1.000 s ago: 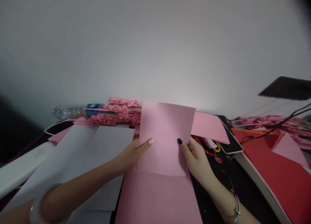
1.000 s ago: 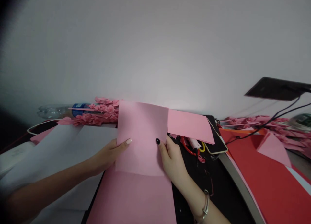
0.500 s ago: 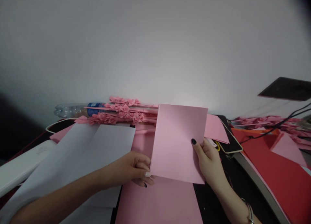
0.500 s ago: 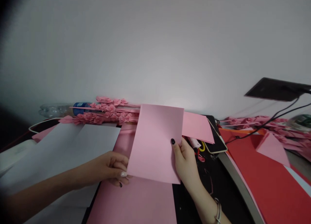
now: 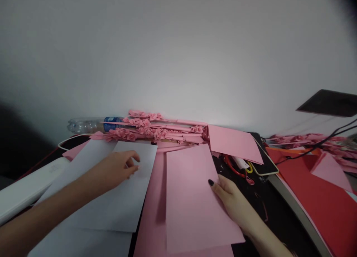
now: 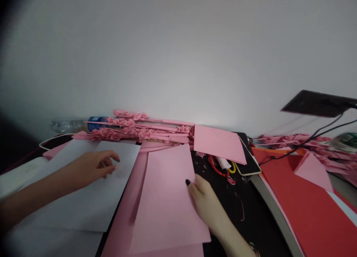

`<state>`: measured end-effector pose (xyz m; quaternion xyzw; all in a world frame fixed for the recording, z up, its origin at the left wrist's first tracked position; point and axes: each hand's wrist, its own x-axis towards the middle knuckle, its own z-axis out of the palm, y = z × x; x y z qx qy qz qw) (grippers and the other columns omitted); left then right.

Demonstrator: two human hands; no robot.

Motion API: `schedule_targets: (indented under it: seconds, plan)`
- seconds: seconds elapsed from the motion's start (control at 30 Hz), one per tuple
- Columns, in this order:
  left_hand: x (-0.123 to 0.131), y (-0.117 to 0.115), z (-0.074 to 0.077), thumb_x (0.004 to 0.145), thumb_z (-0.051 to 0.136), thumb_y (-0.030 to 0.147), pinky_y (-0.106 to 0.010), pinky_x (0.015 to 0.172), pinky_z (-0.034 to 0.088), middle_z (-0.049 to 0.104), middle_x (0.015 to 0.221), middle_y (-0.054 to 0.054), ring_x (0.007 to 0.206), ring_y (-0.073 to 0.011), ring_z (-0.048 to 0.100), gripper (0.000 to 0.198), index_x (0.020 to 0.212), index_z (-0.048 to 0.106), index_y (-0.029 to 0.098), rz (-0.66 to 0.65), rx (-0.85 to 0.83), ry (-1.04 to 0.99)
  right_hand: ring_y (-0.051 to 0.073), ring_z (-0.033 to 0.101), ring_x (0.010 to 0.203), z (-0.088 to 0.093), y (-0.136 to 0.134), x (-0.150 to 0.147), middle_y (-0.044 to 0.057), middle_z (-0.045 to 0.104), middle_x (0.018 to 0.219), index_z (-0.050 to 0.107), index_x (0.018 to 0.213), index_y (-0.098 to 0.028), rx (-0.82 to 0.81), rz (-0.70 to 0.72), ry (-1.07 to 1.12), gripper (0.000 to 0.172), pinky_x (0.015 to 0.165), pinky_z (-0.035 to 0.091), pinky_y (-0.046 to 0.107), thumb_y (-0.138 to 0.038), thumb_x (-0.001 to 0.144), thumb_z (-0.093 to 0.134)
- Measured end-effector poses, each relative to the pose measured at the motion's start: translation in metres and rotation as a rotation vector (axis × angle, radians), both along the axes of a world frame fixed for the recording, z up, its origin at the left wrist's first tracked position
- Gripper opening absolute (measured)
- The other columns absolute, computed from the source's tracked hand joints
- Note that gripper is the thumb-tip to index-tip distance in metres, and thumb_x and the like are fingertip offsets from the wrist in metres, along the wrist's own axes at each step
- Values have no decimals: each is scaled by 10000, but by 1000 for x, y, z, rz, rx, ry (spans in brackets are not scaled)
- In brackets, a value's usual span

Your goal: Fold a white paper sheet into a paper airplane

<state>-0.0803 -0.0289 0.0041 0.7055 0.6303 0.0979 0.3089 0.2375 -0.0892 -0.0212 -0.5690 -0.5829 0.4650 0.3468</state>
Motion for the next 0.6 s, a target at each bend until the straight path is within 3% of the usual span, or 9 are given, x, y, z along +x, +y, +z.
schedule_targets:
  seconds: [0.1, 0.2, 0.27, 0.33, 0.43, 0.53, 0.6]
  plan:
    - [-23, 4, 3, 791, 496, 425, -386, 748, 444, 633, 1036, -145, 951, -332, 593, 436, 1122, 496, 142, 123, 168, 402, 219, 639, 723, -15, 0, -10, 108, 679, 790, 559, 932, -134, 53, -17, -359, 207, 637, 476, 308, -261, 887, 402]
    - [-36, 5, -2, 773, 508, 493, -463, 793, 427, 563, 1129, -237, 1033, -409, 535, 622, 1230, 400, 86, 157, 168, 471, 247, 631, 601, -16, 5, -10, 121, 653, 689, 512, 920, -144, 7, -39, -882, 174, 516, 393, 295, -282, 887, 411]
    - [-39, 5, -8, 745, 546, 508, -446, 806, 430, 547, 1140, -244, 1040, -406, 536, 738, 1294, 326, 65, 146, 141, 449, 273, 638, 603, -6, 11, -6, 119, 649, 683, 496, 949, -160, 16, -84, -1084, 209, 497, 344, 288, -346, 897, 417]
    - [-41, 7, -14, 701, 604, 492, -406, 818, 435, 540, 1153, -226, 1066, -391, 534, 847, 1344, 255, 65, 141, 106, 400, 260, 627, 579, 6, 17, -3, 75, 628, 642, 473, 982, -177, 86, -130, -1089, 222, 493, 311, 277, -374, 904, 410]
    - [-43, 11, -20, 648, 662, 481, -390, 819, 444, 571, 1104, -183, 1049, -379, 554, 997, 1402, 142, 88, 174, 64, 331, 214, 575, 518, 18, 24, -5, -1, 563, 568, 455, 998, -192, 209, -122, -911, 192, 496, 297, 266, -353, 900, 417]
    - [-47, 14, -22, 628, 688, 480, -362, 806, 462, 599, 1087, -148, 992, -332, 598, 1111, 1431, 21, 100, 230, 33, 240, 187, 524, 487, 18, 27, -14, -31, 520, 542, 473, 990, -200, 260, -72, -750, 181, 492, 294, 257, -340, 884, 429]
    - [-51, 16, -23, 611, 703, 457, -341, 806, 471, 586, 1154, -158, 989, -305, 607, 1098, 1427, 66, 90, 260, 23, 173, 172, 491, 467, 16, 28, -22, -42, 498, 528, 488, 978, -201, 263, -34, -663, 171, 482, 286, 250, -325, 877, 426]
